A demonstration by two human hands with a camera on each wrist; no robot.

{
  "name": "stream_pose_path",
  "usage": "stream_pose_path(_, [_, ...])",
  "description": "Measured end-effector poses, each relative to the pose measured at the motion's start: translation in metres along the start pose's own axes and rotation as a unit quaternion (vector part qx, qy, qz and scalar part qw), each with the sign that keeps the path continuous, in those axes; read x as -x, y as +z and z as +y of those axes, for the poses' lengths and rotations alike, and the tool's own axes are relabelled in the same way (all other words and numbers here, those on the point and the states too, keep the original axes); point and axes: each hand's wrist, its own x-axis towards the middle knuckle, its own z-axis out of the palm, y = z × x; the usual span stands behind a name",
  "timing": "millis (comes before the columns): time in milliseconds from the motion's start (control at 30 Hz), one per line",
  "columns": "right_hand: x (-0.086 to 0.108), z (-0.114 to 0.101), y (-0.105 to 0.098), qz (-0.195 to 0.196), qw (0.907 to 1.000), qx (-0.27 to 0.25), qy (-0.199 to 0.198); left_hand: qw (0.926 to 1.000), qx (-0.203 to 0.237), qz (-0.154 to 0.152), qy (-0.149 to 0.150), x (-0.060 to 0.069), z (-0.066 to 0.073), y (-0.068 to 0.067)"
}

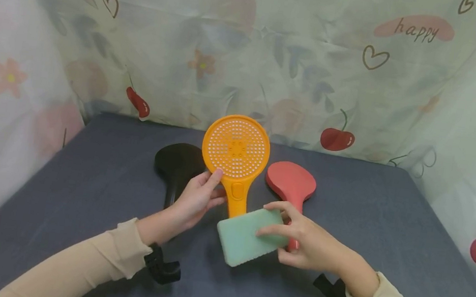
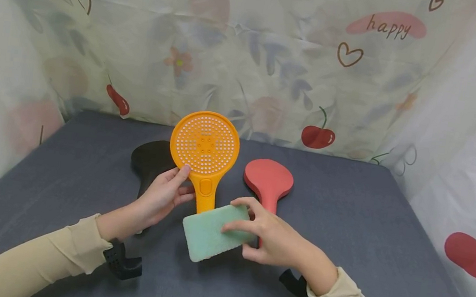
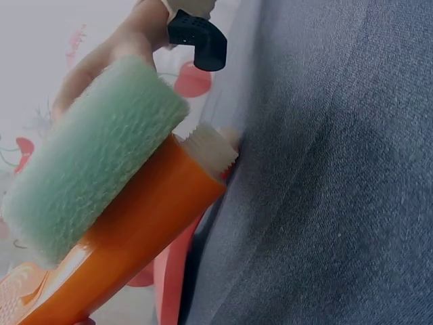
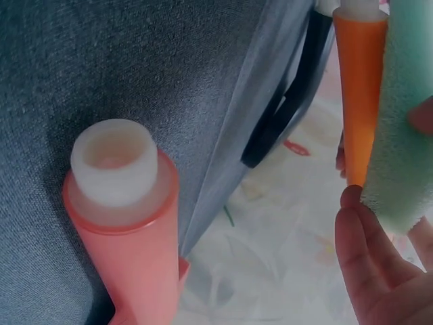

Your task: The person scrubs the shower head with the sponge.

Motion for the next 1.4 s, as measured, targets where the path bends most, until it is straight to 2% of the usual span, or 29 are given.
stream_pose_path(100, [0.001, -0.001, -0.001, 0.0, 1.0, 0.0, 0.002, 1.0, 0.001, 0.002, 0.008, 0.0, 0.0, 0.0])
stream_pose_path(233, [0.0, 0.0, -0.001, 0.012, 0.9992, 0.028, 0.026, 1.0, 0.004, 0.004, 0.008, 0.001, 0.0, 0.0])
stream_pose_path(500, [-0.003, 0.006, 0.0, 0.099, 0.9878, 0.083, 0.087, 0.9999, 0.01, 0.008, -0.003, 0.001, 0.002, 0.002])
stream_pose_path(600, [-0.003, 0.006, 0.0, 0.11, 0.9859, 0.084, 0.094, 0.9998, 0.017, 0.013, -0.004, 0.001, 0.002, 0.002])
stream_pose_path(733, [-0.002, 0.004, -0.001, 0.087, 0.991, 0.065, 0.078, 0.9995, 0.019, 0.025, -0.007, 0.001, 0.003, 0.003])
stream_pose_path(900, [0.001, -0.002, -0.002, 0.027, 0.9984, 0.004, 0.049, 0.9993, 0.012, 0.033, -0.013, 0.001, 0.003, 0.003])
stream_pose_path(967, [0.003, -0.005, -0.003, 0.002, 0.999, -0.015, 0.041, 0.9993, 0.012, 0.032, -0.014, 0.001, 0.003, 0.003])
stream_pose_path(1167, [0.007, -0.012, -0.005, -0.058, 0.9959, -0.041, 0.055, 0.9988, 0.022, 0.04, -0.016, 0.001, 0.004, 0.003])
stream_pose_path(1300, [0.007, -0.013, -0.005, -0.074, 0.9939, -0.045, 0.069, 0.9985, 0.025, 0.045, -0.018, 0.001, 0.003, 0.003])
stream_pose_path(1400, [0.007, -0.01, -0.005, -0.066, 0.9946, -0.036, 0.072, 0.9986, 0.022, 0.044, -0.018, 0.002, 0.003, 0.002])
